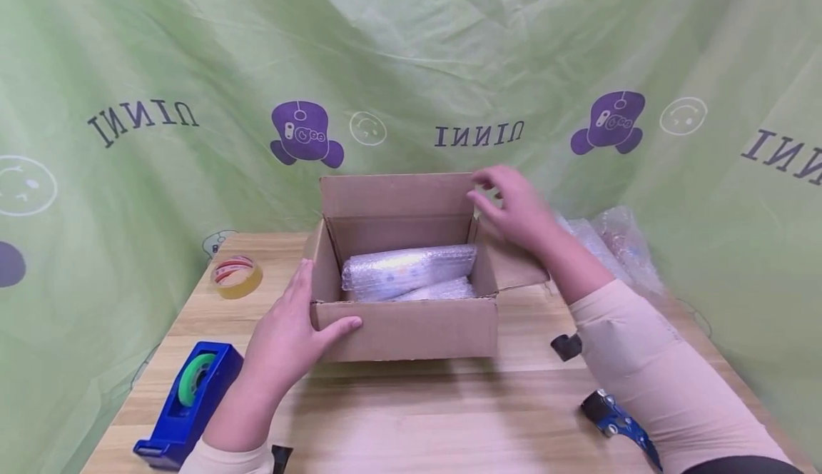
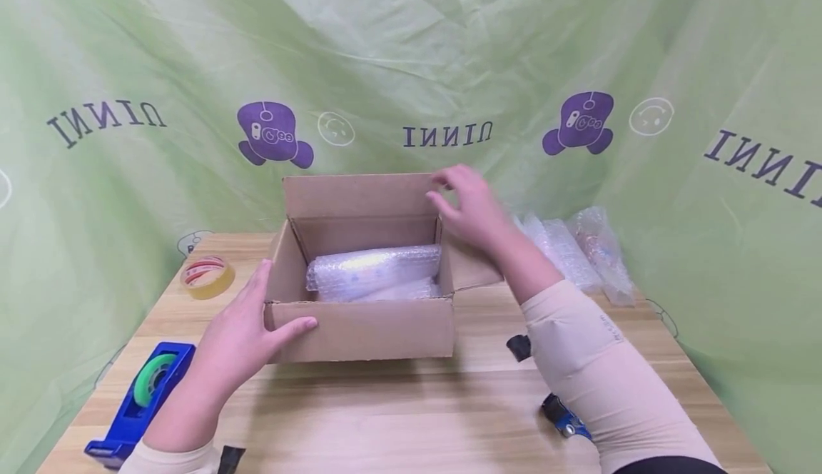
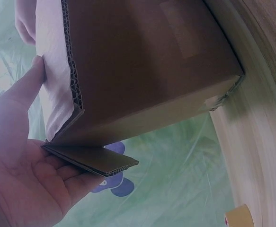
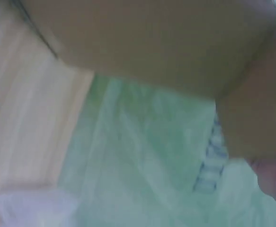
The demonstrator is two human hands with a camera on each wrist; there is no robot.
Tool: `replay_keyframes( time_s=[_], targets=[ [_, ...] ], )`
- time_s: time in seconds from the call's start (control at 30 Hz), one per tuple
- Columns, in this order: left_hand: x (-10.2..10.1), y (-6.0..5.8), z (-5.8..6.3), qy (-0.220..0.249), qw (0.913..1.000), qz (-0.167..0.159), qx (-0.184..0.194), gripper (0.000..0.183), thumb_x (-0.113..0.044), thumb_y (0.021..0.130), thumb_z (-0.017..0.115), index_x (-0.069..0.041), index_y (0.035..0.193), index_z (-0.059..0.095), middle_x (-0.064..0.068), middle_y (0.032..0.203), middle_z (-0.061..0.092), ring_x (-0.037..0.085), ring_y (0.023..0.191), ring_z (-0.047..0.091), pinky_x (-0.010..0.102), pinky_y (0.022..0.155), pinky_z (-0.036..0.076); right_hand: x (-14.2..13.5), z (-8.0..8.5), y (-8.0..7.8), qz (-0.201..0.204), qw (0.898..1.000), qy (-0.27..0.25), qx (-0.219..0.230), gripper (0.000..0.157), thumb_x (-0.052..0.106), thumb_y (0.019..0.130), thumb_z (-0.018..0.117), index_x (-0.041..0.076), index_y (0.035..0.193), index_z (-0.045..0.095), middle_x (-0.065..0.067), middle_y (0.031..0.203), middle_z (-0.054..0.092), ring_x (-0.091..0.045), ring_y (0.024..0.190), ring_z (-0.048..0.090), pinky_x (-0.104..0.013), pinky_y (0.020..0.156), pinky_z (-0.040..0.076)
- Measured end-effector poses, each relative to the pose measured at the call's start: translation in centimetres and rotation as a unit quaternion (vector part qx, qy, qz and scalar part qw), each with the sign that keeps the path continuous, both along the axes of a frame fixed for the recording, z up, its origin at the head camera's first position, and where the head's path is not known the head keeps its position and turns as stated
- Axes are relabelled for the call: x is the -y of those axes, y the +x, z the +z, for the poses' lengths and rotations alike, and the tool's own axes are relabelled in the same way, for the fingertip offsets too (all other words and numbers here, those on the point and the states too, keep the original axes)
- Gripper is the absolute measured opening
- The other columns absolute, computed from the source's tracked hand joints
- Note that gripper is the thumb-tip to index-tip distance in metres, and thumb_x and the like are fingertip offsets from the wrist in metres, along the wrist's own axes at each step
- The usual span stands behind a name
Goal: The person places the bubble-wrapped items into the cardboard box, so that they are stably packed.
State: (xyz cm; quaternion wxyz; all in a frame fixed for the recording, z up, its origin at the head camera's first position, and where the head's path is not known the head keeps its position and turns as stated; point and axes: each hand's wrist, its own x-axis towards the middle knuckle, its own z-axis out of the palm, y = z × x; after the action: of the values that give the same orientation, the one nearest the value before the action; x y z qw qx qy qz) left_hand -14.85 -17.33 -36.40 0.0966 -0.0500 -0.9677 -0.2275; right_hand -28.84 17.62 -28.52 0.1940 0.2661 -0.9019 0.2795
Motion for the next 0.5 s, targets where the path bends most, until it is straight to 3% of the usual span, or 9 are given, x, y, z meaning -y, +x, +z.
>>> replay_keyframes(
  time_s=[0.1, 0.23, 0.5],
  targets=[
    [0.1, 0.1, 0.0, 0.0, 1.0, 0.0, 0.001, 0.122, -0.082, 0.075, 0.056, -0.006, 0.158, 0.009, 0.017, 0.163, 0.015, 0.043, 0.143, 0.03, 0.061, 0.109, 0.035, -2.9, 0.9, -0.7, -0.066, 0.997, -0.037, 0.034, 0.048, 0.034, 0.1, 0.054, 0.001, 0.135, 0.05, -0.019, 0.129, 0.056, -0.034, 0.117, 0.055, -0.051, 0.099, 0.048],
    [0.1, 0.1, 0.0, 0.001, 1.0, 0.0, 0.002, 0.122, -0.082, 0.075, 0.055, -0.006, 0.158, 0.008, 0.017, 0.164, 0.014, 0.044, 0.144, 0.029, 0.061, 0.109, 0.035, -6.7, 0.6, -1.7, -0.136, 0.986, -0.053, 0.086, 0.057, 0.04, 0.101, 0.051, 0.0, 0.14, 0.044, -0.024, 0.134, 0.052, -0.041, 0.119, 0.053, -0.058, 0.1, 0.044],
    [0.0, 0.2, 0.0, -0.002, 1.0, 0.0, 0.003, 0.122, -0.083, 0.075, 0.055, -0.005, 0.158, 0.009, 0.017, 0.163, 0.015, 0.043, 0.144, 0.029, 0.061, 0.109, 0.034, -11.6, -4.0, -2.6, -0.204, 0.956, 0.072, 0.199, 0.067, 0.041, 0.098, 0.053, -0.009, 0.14, 0.04, -0.036, 0.136, 0.047, -0.052, 0.123, 0.046, -0.065, 0.102, 0.038]
  ],
)
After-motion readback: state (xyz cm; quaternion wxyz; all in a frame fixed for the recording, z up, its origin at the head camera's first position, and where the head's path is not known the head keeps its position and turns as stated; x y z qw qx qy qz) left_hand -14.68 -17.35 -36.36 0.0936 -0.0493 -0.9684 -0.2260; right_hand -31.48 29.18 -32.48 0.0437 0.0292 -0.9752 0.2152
